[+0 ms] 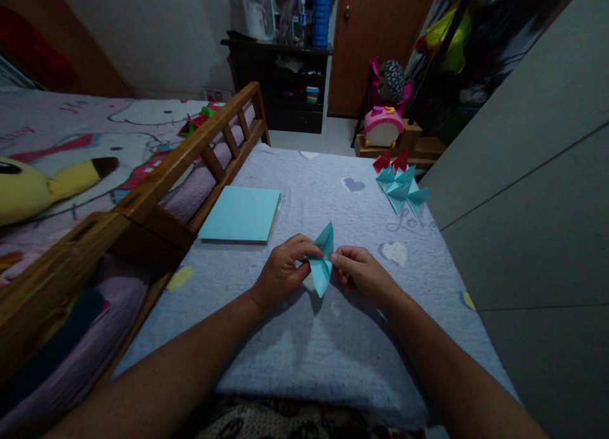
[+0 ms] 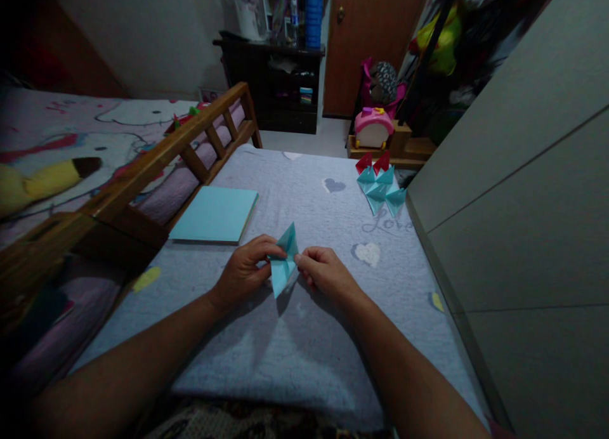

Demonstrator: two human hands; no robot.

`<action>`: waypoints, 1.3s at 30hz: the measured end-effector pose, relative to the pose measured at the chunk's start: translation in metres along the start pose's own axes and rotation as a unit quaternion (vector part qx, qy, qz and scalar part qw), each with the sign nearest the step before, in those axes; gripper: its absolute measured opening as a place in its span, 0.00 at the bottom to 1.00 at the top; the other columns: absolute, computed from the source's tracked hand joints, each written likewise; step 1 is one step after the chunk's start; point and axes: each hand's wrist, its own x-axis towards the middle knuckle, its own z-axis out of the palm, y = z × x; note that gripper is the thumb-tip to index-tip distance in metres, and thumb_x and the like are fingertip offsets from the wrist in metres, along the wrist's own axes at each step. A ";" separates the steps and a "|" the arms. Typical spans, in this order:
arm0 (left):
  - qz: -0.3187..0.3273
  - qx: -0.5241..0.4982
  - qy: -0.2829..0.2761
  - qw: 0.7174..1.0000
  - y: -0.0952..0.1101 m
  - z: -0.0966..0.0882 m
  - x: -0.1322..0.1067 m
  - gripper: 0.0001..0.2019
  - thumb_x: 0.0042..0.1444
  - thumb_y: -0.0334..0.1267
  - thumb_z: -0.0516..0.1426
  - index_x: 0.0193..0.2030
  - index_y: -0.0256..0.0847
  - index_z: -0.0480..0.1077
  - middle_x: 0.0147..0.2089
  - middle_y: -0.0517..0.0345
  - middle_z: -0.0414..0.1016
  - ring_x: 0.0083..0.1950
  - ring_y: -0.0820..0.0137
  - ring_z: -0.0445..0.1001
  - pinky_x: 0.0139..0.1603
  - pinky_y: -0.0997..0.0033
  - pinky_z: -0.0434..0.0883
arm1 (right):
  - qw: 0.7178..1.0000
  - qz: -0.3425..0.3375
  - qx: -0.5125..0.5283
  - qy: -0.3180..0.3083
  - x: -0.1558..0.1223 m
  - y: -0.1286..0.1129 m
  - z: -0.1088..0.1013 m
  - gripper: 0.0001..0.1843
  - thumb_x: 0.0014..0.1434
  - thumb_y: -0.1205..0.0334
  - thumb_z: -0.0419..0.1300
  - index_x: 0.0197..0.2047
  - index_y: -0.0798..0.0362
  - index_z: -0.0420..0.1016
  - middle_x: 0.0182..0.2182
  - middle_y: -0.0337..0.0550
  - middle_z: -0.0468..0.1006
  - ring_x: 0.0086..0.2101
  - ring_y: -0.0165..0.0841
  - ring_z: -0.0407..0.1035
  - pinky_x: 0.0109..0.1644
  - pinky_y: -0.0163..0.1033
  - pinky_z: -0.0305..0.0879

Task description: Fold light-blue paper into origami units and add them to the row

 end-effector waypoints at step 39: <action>-0.031 -0.042 0.020 0.998 0.003 -0.002 0.000 0.08 0.57 0.25 0.59 0.38 0.41 0.74 0.36 0.59 0.73 0.38 0.71 0.72 0.39 0.72 0.67 | 0.881 -0.392 -0.260 0.046 -0.008 0.004 0.001 0.09 0.63 0.69 0.58 0.43 0.48 0.77 0.39 0.42 0.72 0.34 0.29 0.69 0.33 0.33 0.67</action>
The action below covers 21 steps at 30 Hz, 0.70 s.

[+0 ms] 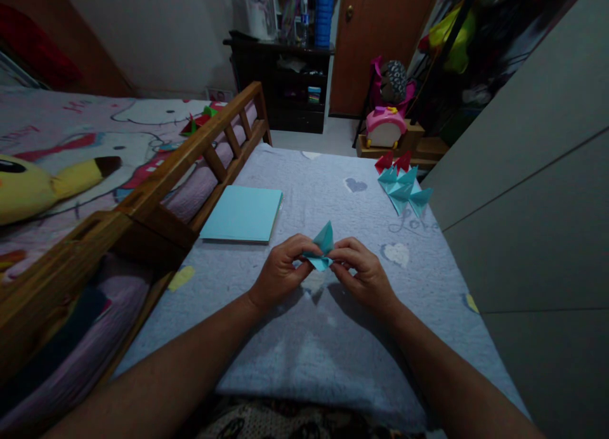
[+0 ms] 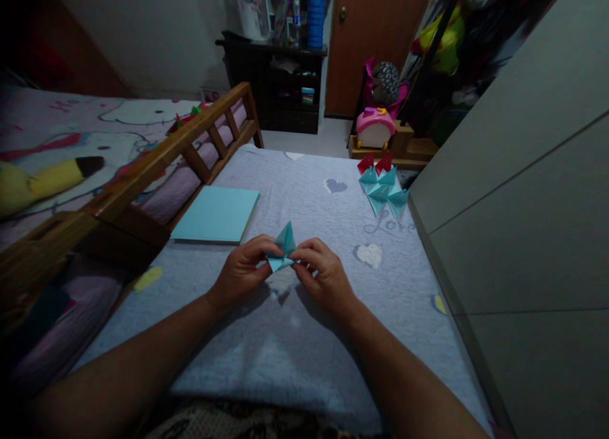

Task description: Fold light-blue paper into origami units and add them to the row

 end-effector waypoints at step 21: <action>0.027 0.002 0.019 0.999 0.003 -0.002 -0.003 0.07 0.58 0.26 0.60 0.40 0.43 0.75 0.39 0.58 0.76 0.40 0.69 0.75 0.42 0.69 0.71 | 0.994 -0.085 -0.064 0.036 -0.001 -0.004 0.001 0.13 0.64 0.70 0.57 0.46 0.46 0.79 0.37 0.43 0.72 0.38 0.33 0.71 0.38 0.38 0.70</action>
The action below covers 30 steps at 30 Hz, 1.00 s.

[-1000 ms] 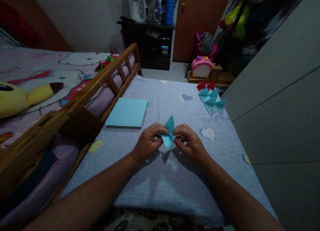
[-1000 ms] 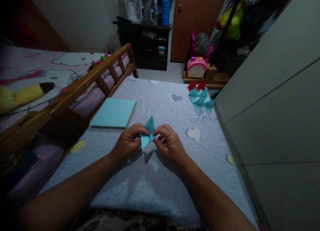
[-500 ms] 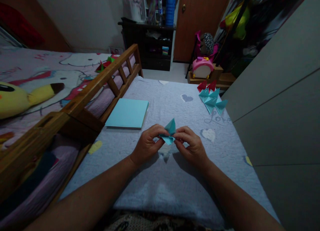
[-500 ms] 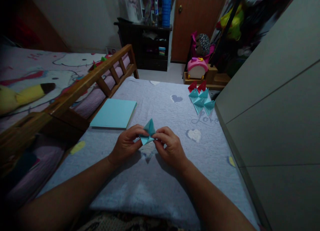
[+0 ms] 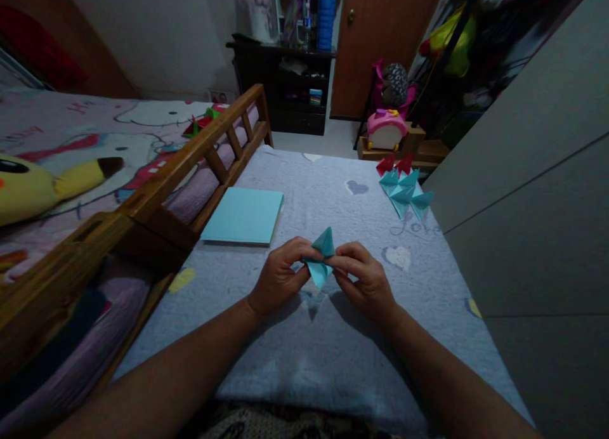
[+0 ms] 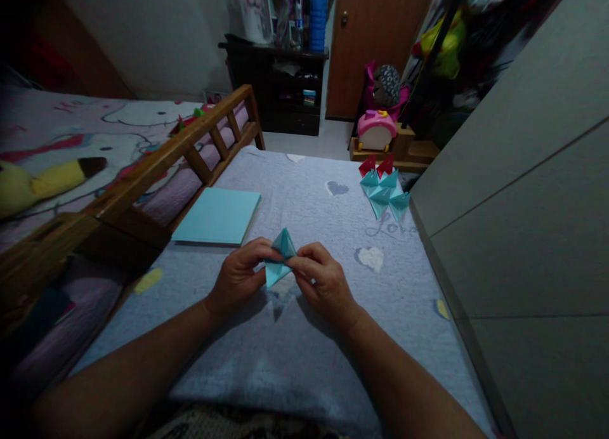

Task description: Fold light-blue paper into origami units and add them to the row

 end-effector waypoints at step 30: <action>0.012 0.007 0.015 1.000 0.001 0.000 -0.002 0.07 0.58 0.26 0.61 0.40 0.42 0.75 0.39 0.58 0.76 0.40 0.70 0.76 0.42 0.70 0.72 | 0.999 0.004 -0.015 0.036 0.000 -0.007 -0.001 0.14 0.63 0.72 0.58 0.44 0.45 0.81 0.34 0.40 0.69 0.34 0.30 0.68 0.35 0.36 0.68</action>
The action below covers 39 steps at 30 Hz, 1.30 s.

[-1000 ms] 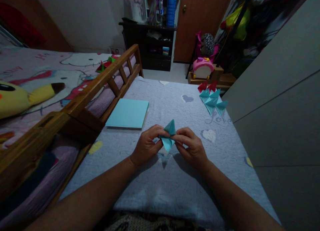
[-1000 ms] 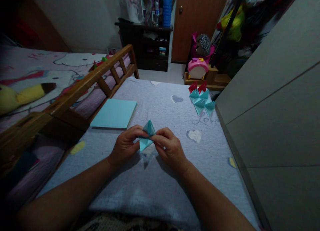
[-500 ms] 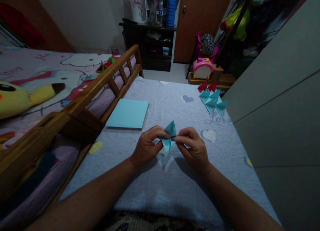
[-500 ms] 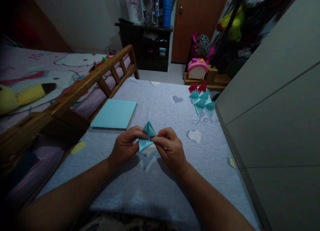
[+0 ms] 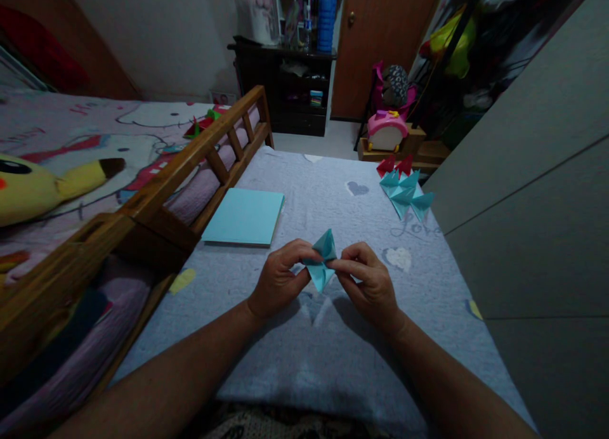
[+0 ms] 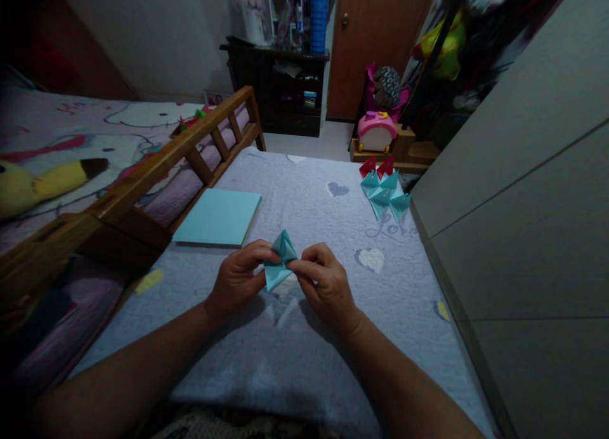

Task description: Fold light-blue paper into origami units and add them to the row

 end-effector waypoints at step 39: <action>-0.023 -0.013 -0.117 0.993 -0.001 0.004 0.004 0.06 0.58 0.27 0.59 0.37 0.41 0.76 0.37 0.57 0.77 0.39 0.71 0.76 0.42 0.70 0.70 | 0.898 0.320 0.302 -0.014 0.008 0.010 -0.001 0.12 0.54 0.56 0.68 0.38 0.52 0.76 0.30 0.37 0.74 0.27 0.27 0.65 0.29 0.33 0.61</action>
